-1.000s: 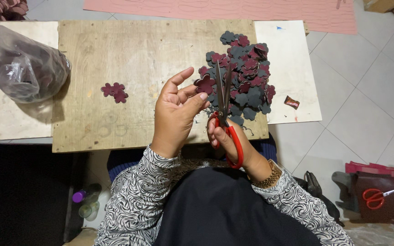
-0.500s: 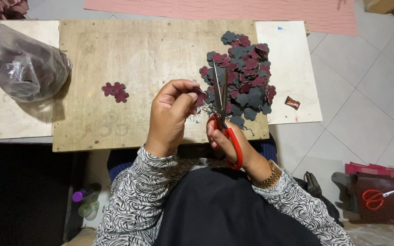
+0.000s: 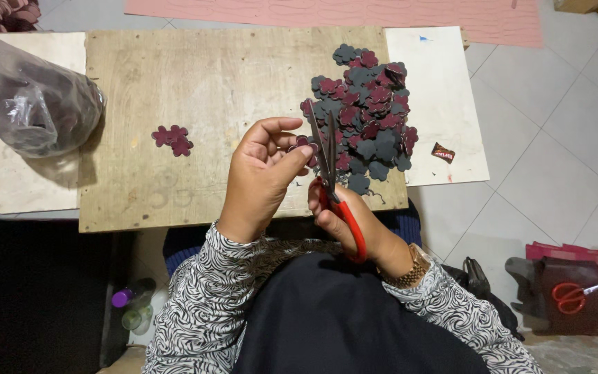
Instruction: The person sits at a workbench and trims the edges of small flower-shaped fabric pieces with red-handled scissors, cutting one piece at a time and placing trimmed pieces on the table. The pile of cut pieces grows on the board as the person works through them.
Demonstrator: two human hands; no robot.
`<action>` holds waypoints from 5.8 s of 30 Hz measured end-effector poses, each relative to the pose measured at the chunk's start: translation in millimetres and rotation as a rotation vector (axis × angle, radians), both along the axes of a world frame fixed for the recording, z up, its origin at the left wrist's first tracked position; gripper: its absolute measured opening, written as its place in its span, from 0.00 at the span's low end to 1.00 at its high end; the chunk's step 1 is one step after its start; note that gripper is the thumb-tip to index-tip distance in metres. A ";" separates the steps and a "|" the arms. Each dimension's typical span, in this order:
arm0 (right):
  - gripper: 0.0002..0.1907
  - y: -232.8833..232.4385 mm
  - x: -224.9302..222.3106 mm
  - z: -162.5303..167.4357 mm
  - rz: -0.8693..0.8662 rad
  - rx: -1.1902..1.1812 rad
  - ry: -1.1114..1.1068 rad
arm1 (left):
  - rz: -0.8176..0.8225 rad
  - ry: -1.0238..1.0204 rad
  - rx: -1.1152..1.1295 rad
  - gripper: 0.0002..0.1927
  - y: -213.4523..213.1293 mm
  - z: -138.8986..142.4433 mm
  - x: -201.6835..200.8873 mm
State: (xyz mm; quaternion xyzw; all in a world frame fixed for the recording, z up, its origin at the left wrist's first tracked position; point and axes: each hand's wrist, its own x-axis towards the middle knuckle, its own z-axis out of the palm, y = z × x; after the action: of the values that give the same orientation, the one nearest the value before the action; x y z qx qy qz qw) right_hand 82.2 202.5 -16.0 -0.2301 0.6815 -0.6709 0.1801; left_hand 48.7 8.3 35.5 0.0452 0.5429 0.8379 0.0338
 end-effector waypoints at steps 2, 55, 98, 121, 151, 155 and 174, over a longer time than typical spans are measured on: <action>0.37 -3.5 0.3 0.6 -0.002 -0.005 0.007 | 0.008 0.011 0.025 0.18 1.6 -2.8 -0.1; 0.32 -10.3 4.3 -2.7 -0.107 -0.054 -0.079 | 0.158 0.083 0.056 0.17 22.7 -19.8 0.2; 0.29 -4.1 5.5 -2.2 -0.043 0.051 -0.062 | 0.163 0.065 0.071 0.24 -1.9 -6.9 -1.3; 0.29 -1.7 7.7 -11.9 -0.025 0.010 -0.123 | 0.130 0.065 0.102 0.25 -9.1 -3.5 -2.1; 0.46 -3.9 7.7 -0.7 -0.012 -0.074 -0.018 | 0.091 0.009 0.065 0.25 -13.0 2.8 6.0; 0.46 -4.4 6.6 -8.5 -0.074 -0.107 -0.001 | 0.079 0.011 0.048 0.26 -6.0 -1.9 5.2; 0.13 1.2 1.8 -18.7 -0.354 -0.218 -0.142 | 0.053 0.047 -0.082 0.25 6.6 -9.7 1.5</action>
State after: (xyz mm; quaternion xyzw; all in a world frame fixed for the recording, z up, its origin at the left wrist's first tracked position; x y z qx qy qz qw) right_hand 84.0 203.6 -34.7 -0.0771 0.6202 -0.7764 0.0813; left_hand 50.1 14.8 25.8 0.0492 0.5786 0.8141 0.0009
